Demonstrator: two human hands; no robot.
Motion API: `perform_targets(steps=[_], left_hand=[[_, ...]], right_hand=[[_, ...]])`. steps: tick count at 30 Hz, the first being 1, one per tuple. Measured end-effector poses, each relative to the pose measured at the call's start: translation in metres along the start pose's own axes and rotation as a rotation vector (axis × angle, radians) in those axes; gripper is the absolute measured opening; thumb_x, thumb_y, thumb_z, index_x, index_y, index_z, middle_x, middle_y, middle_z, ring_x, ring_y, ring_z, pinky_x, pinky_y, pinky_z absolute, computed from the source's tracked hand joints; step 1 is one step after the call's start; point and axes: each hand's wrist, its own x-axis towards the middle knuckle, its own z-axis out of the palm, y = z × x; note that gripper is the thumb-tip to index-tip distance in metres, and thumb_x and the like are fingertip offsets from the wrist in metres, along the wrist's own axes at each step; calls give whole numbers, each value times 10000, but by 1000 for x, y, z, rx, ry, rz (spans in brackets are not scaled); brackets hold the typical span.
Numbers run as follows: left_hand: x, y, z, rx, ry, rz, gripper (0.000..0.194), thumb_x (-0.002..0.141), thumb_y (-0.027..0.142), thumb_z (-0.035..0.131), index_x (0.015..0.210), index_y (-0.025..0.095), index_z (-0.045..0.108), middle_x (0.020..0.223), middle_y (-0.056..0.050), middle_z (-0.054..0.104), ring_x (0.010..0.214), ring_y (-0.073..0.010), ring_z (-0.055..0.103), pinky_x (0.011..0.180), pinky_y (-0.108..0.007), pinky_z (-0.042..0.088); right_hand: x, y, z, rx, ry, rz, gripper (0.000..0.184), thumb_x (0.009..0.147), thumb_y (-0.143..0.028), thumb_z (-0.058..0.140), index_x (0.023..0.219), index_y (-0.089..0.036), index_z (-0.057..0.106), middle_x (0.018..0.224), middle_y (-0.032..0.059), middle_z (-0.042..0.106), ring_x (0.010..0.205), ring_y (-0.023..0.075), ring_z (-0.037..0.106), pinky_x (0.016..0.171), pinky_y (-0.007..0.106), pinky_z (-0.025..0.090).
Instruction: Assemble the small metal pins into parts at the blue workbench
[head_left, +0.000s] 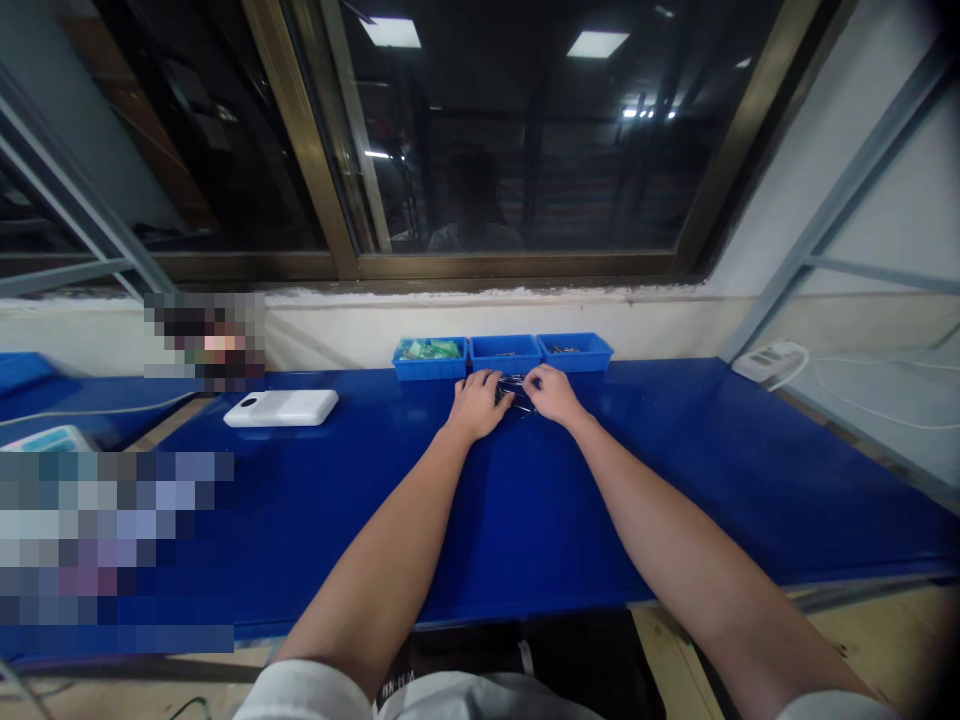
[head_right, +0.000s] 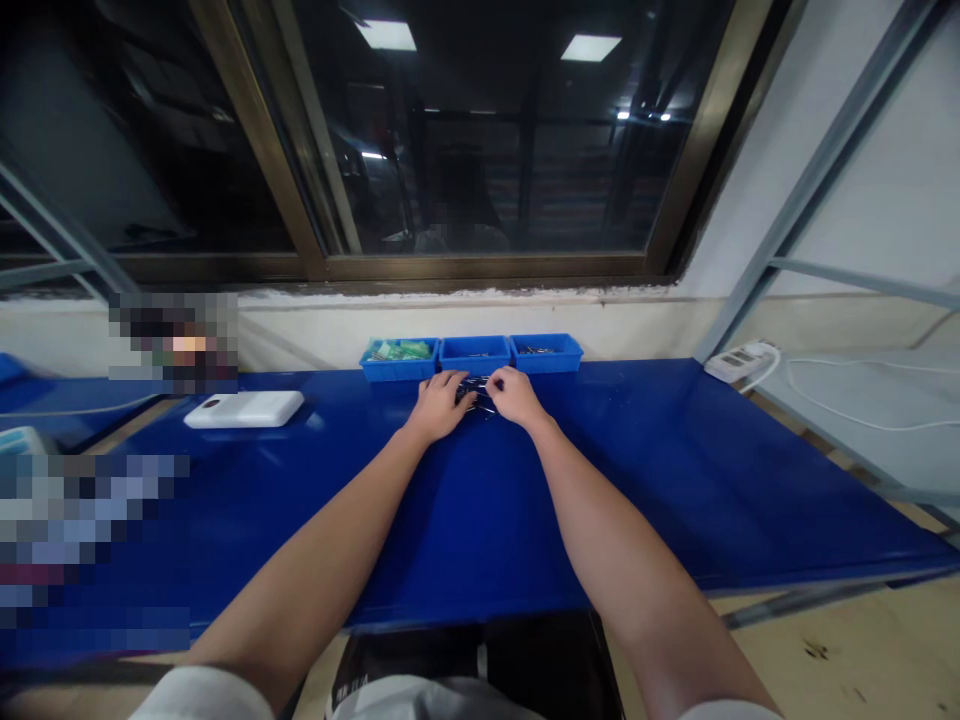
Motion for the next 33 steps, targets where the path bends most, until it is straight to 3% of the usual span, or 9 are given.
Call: perform_targets(steps=[3,7,13,17,20,24,29,33], left_hand=[[2,1,-4,-28,42,35,339,928,360,358,1178,239,553,1196,-73,584,1127,-215,496,951,-387,320],[3,0,-6,-51,48,54,300,935,297,352,945,226,643,971,-46,651,946,-182,573,874,-363,328],[3,-2,-8,-40,60,57,302,928,282,371,896,226,666,909,-42,662,899,-181,586,838,-354,331],[1,1,-8,-87,67,55,295,919,355,410,1090,238,620,1007,-54,653,996,-199,572,876,-352,343],[1,0,-5,-112,123,12,401,899,396,448,1248,208,507,1166,-81,598,1073,-216,546,893,-351,364],[1,-5,1,-117,156,-21,382,898,361,445,1233,187,506,1223,-95,555,1094,-231,540,897,-365,385],[2,-9,4,-111,156,-27,349,898,336,432,1202,190,524,1210,-92,558,1093,-239,542,892,-379,400],[2,-8,4,-83,131,-43,349,892,331,439,1201,192,522,1203,-92,564,1096,-241,537,892,-385,405]], right_hand=[[1,1,-2,252,-76,-12,141,766,-273,528,700,-179,609,728,10,610,676,139,532,691,264,418],[0,-2,-1,511,-120,35,156,721,-326,565,685,-176,591,688,-2,613,662,139,552,684,279,430],[-5,-13,-5,717,-117,94,252,671,-404,659,782,-178,653,714,15,656,665,143,584,648,271,447],[-3,-12,-7,738,-7,137,362,725,-516,605,737,-164,687,689,37,672,594,134,555,585,265,435],[4,-2,-10,683,192,161,408,746,-550,571,761,-163,698,742,47,690,715,165,605,696,289,462],[17,15,-18,570,370,232,437,743,-555,565,873,-160,698,895,68,706,908,214,618,864,344,442],[22,30,-20,535,298,282,575,726,-476,621,1203,-159,580,1123,109,653,1031,226,587,926,374,419],[15,27,-13,276,241,204,474,738,-401,623,1156,-176,613,1017,88,681,927,216,598,882,389,439]])
